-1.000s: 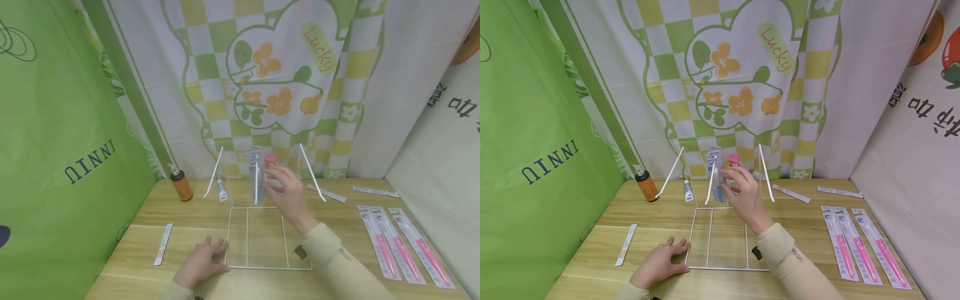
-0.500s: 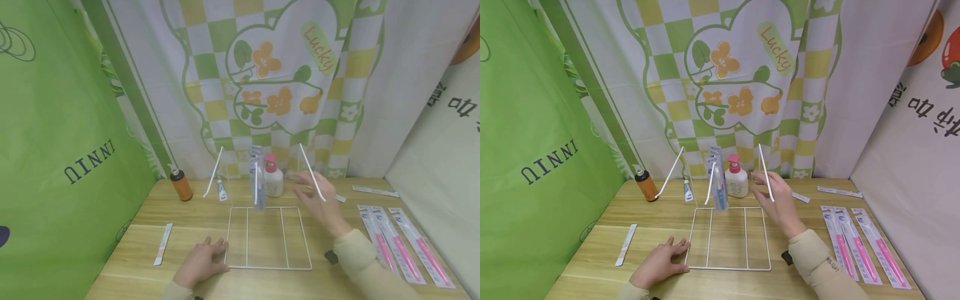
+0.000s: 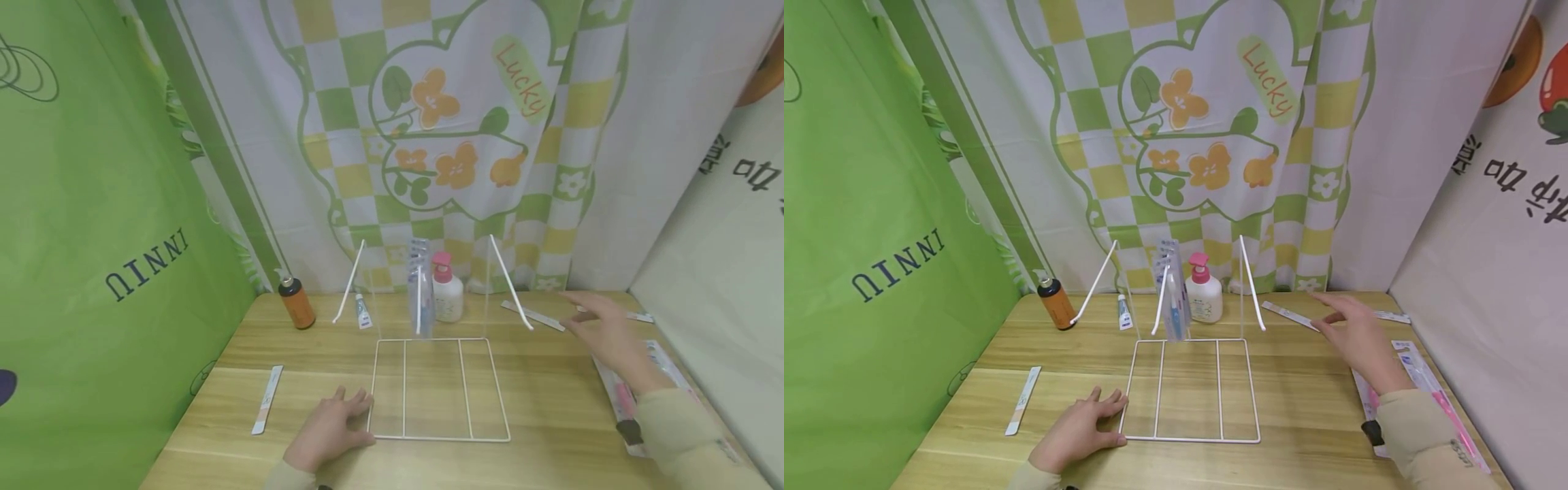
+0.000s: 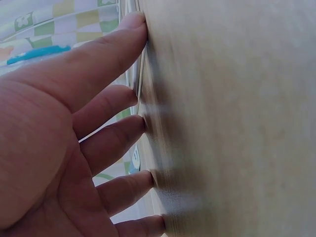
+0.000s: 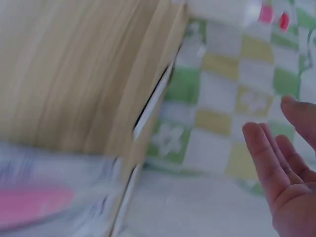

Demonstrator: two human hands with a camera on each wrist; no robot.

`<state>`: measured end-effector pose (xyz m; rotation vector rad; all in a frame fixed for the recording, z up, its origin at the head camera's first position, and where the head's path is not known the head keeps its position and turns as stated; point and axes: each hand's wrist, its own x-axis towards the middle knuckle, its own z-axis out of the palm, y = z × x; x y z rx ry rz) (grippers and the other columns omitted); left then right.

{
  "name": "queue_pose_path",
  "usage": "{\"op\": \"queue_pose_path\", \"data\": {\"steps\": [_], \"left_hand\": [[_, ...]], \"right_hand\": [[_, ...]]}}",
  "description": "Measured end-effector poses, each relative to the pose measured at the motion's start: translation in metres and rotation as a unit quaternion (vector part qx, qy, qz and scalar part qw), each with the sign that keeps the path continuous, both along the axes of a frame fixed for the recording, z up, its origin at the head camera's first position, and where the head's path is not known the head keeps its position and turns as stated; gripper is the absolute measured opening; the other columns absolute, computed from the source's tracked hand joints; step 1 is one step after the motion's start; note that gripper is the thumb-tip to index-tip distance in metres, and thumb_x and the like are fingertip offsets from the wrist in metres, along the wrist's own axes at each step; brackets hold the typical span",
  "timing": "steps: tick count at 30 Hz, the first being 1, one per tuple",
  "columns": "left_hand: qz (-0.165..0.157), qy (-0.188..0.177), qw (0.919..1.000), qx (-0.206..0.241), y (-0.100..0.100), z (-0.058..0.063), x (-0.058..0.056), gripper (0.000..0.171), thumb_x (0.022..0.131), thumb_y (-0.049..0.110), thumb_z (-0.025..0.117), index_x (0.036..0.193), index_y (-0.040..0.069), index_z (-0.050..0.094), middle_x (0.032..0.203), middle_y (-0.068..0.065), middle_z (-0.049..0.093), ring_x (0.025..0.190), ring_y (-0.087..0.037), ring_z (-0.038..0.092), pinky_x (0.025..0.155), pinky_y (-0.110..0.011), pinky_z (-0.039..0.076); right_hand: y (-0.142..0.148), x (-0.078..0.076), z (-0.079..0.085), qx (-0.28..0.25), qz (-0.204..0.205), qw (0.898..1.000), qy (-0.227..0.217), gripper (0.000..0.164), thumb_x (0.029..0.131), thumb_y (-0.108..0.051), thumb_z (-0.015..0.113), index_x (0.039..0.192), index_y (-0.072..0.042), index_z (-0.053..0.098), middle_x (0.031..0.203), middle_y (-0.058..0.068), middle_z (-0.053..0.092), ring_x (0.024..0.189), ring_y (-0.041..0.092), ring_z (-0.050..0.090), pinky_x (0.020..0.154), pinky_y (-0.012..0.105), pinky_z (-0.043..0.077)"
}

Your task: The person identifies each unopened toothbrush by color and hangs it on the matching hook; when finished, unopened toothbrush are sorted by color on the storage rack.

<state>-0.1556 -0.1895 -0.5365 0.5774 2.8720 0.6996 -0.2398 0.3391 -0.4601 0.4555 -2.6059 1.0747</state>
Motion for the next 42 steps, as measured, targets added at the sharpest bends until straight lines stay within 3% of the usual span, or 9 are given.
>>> {"op": "queue_pose_path", "data": {"steps": [2, 4, 7, 11, 15, 23, 32, 35, 42], "left_hand": [[0.001, 0.000, 1.0000, 0.001, 0.000, 0.000, 0.000, 0.076, 0.084, 0.045, 0.089, 0.148, 0.010, 0.066, 0.156, -0.015, 0.058, 0.145, -0.066, 0.038, 0.112, -0.086, 0.030], [0.002, -0.001, 1.0000, 0.002, 0.000, 0.000, 0.000, 0.076, 0.084, 0.045, 0.089, 0.147, 0.010, 0.066, 0.156, -0.015, 0.058, 0.145, -0.066, 0.038, 0.112, -0.085, 0.029], [0.002, -0.003, 1.0000, 0.005, 0.000, 0.001, 0.001, 0.076, 0.084, 0.045, 0.089, 0.147, 0.009, 0.066, 0.156, -0.015, 0.058, 0.145, -0.066, 0.038, 0.112, -0.085, 0.029], [0.004, -0.005, 1.0000, 0.005, 0.000, 0.001, 0.001, 0.077, 0.084, 0.045, 0.090, 0.147, 0.010, 0.066, 0.156, -0.015, 0.058, 0.146, -0.066, 0.037, 0.113, -0.085, 0.029], [0.006, -0.005, 1.0000, 0.002, 0.000, -0.001, -0.001, 0.077, 0.084, 0.046, 0.089, 0.148, 0.010, 0.066, 0.157, -0.014, 0.057, 0.146, -0.065, 0.037, 0.113, -0.085, 0.028], [0.008, -0.007, 0.9999, 0.004, -0.001, -0.001, -0.002, 0.076, 0.084, 0.045, 0.089, 0.148, 0.011, 0.066, 0.158, -0.013, 0.056, 0.147, -0.065, 0.036, 0.113, -0.085, 0.028], [0.005, -0.001, 1.0000, 0.008, 0.000, 0.002, 0.000, 0.076, 0.083, 0.044, 0.090, 0.147, 0.010, 0.067, 0.157, -0.014, 0.057, 0.146, -0.065, 0.038, 0.112, -0.085, 0.029], [0.008, -0.003, 0.9999, 0.009, 0.000, 0.001, 0.000, 0.076, 0.083, 0.044, 0.090, 0.147, 0.010, 0.067, 0.157, -0.014, 0.057, 0.146, -0.065, 0.037, 0.113, -0.085, 0.028], [0.011, -0.012, 0.9999, 0.005, -0.001, -0.002, 0.000, 0.076, 0.084, 0.046, 0.089, 0.148, 0.011, 0.066, 0.158, -0.013, 0.056, 0.148, -0.064, 0.036, 0.115, -0.083, 0.028]], "right_hand": [[0.016, -0.001, -0.003, 0.019, -0.011, 0.999, -0.033, 0.058, 0.099, -0.010, 0.078, 0.153, -0.004, 0.056, 0.143, 0.036, 0.058, 0.102, 0.049, 0.072, 0.065, 0.039, 0.067], [0.030, 0.000, -0.006, 0.056, -0.028, 0.995, -0.075, 0.060, 0.101, -0.019, 0.078, 0.154, -0.003, 0.054, 0.142, 0.039, 0.057, 0.103, 0.049, 0.072, 0.068, 0.050, 0.067], [0.050, -0.003, -0.017, 0.102, -0.041, 0.989, -0.102, 0.063, 0.098, -0.024, 0.080, 0.150, 0.002, 0.056, 0.136, 0.043, 0.060, 0.104, 0.054, 0.071, 0.076, 0.063, 0.064], [0.069, -0.005, -0.031, 0.125, -0.038, 0.983, -0.125, 0.064, 0.093, -0.021, 0.084, 0.143, 0.009, 0.059, 0.125, 0.044, 0.064, 0.099, 0.056, 0.071, 0.078, 0.064, 0.063], [0.082, -0.006, -0.041, 0.134, -0.030, 0.981, -0.137, 0.060, 0.087, -0.016, 0.087, 0.135, 0.012, 0.064, 0.113, 0.038, 0.070, 0.094, 0.050, 0.071, 0.075, 0.060, 0.063], [0.091, -0.012, -0.057, 0.157, -0.043, 0.974, -0.157, 0.053, 0.085, -0.018, 0.087, 0.127, 0.011, 0.069, 0.106, 0.033, 0.073, 0.099, 0.055, 0.069, 0.082, 0.072, 0.056], [0.087, -0.010, -0.051, 0.177, -0.045, 0.967, -0.176, 0.058, 0.086, -0.024, 0.087, 0.129, 0.010, 0.069, 0.105, 0.029, 0.073, 0.097, 0.050, 0.068, 0.082, 0.070, 0.056], [0.086, -0.010, -0.050, 0.181, -0.043, 0.965, -0.183, 0.060, 0.087, -0.027, 0.087, 0.130, 0.010, 0.068, 0.110, 0.033, 0.073, 0.100, 0.054, 0.067, 0.084, 0.074, 0.054], [0.088, -0.009, -0.058, 0.159, -0.049, 0.971, -0.169, 0.060, 0.089, -0.029, 0.086, 0.131, 0.010, 0.067, 0.112, 0.037, 0.071, 0.103, 0.059, 0.066, 0.084, 0.074, 0.054]]}}
